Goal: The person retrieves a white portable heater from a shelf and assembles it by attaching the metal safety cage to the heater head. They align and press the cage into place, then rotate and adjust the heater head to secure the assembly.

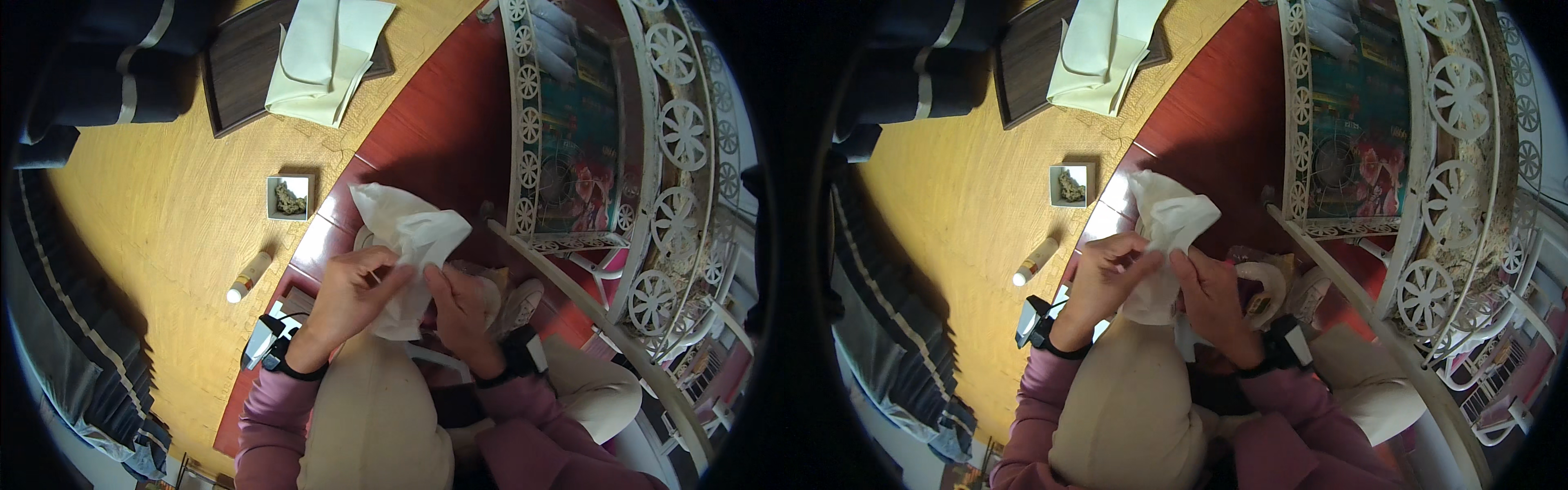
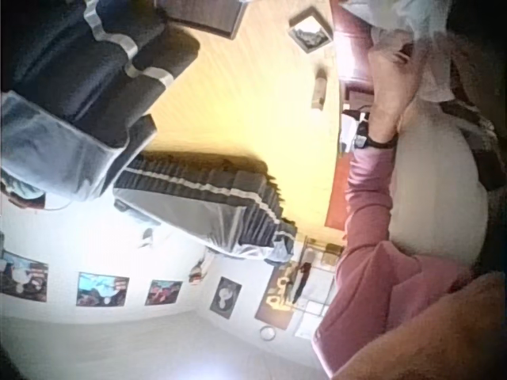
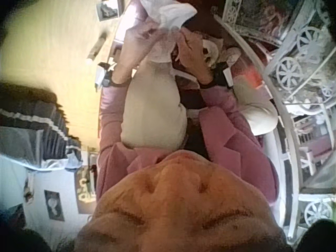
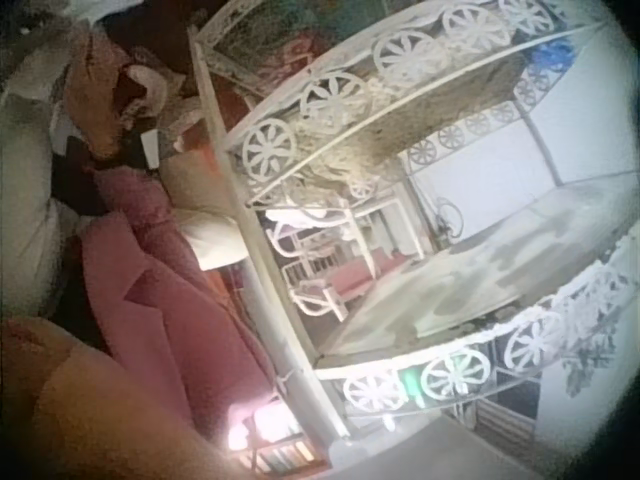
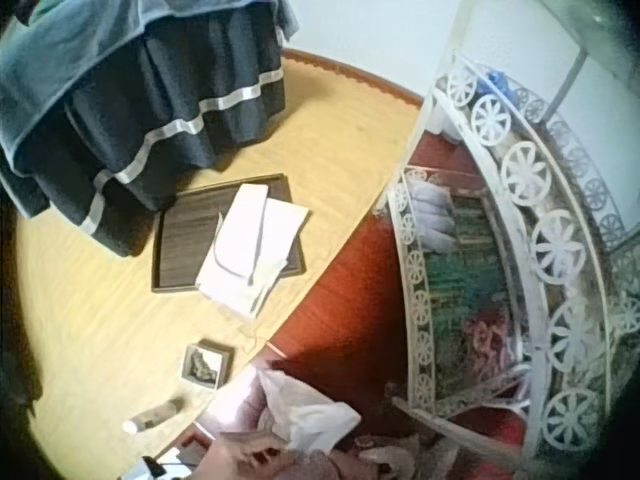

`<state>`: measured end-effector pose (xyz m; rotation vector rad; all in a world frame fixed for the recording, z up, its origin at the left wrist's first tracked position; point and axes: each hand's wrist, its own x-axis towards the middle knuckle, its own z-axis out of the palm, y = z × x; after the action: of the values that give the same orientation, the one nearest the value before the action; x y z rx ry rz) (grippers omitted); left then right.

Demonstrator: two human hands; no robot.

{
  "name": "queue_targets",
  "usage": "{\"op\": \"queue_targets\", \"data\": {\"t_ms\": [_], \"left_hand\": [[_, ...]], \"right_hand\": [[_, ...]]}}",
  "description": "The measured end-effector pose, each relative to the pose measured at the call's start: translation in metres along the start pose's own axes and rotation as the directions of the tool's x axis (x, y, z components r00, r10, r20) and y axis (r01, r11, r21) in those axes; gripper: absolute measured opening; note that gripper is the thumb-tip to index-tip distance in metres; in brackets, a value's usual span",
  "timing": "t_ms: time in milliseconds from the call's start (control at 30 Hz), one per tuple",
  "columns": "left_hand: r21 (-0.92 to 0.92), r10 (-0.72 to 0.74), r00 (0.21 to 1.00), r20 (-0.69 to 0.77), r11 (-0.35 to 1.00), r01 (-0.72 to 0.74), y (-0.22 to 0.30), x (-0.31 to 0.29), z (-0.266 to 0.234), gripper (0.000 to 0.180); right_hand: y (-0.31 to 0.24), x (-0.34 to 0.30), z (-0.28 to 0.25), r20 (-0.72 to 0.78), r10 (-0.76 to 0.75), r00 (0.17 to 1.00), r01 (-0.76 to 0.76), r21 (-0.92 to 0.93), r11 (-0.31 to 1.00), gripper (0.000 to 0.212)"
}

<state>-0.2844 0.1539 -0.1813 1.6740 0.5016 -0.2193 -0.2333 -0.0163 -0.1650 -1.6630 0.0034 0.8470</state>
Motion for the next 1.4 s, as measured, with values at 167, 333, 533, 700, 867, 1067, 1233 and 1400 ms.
{"op": "queue_targets", "data": {"t_ms": [167, 333, 533, 700, 867, 1067, 1233, 1400], "left_hand": [[-0.226, -0.112, 0.965, -0.237, 0.972, 0.057, 0.009, -0.004, -0.009, 0.018], [-0.236, -0.095, 0.924, -0.371, 0.972, 0.005, 0.015, -0.007, -0.012, 0.028], [-0.141, -0.072, 0.903, -0.423, 0.99, 0.013, 0.012, -0.008, -0.015, 0.033], [-0.023, -0.076, 0.907, -0.415, 0.997, 0.073, -0.018, 0.011, -0.01, 0.034], [0.002, -0.036, 0.897, -0.441, 0.999, 0.042, -0.035, 0.019, -0.007, 0.036], [0.074, -0.01, 0.898, -0.44, 0.996, 0.048, -0.012, 0.014, -0.008, 0.035], [0.552, 0.336, 0.838, -0.43, 0.832, -0.051, 0.016, 0.01, -0.007, 0.017], [0.593, 0.399, 0.917, 0.028, 0.731, -0.337, 0.018, 0.012, 0.001, 0.019]], "right_hand": [[-0.024, 0.008, -0.023, -0.023, -0.266, 0.964, 0.232, -0.42, 0.878, 0.028], [-0.033, 0.011, -0.026, -0.043, -0.306, 0.951, 0.265, -0.4, 0.878, 0.033], [-0.023, 0.017, -0.029, -0.086, -0.353, 0.931, 0.285, -0.432, 0.856, 0.037], [0.002, 0.047, -0.03, -0.165, -0.32, 0.933, 0.211, -0.47, 0.857, 0.034], [0.019, 0.064, -0.032, -0.221, -0.318, 0.922, 0.206, -0.414, 0.887, 0.037], [0.014, 0.058, -0.032, -0.172, -0.315, 0.933, 0.234, -0.374, 0.897, 0.037], [0.015, 0.059, -0.029, -0.159, -0.265, 0.951, 0.196, -0.354, 0.914, 0.036], [0.018, 0.054, -0.026, -0.106, -0.235, 0.966, 0.186, -0.342, 0.921, 0.033]]}}
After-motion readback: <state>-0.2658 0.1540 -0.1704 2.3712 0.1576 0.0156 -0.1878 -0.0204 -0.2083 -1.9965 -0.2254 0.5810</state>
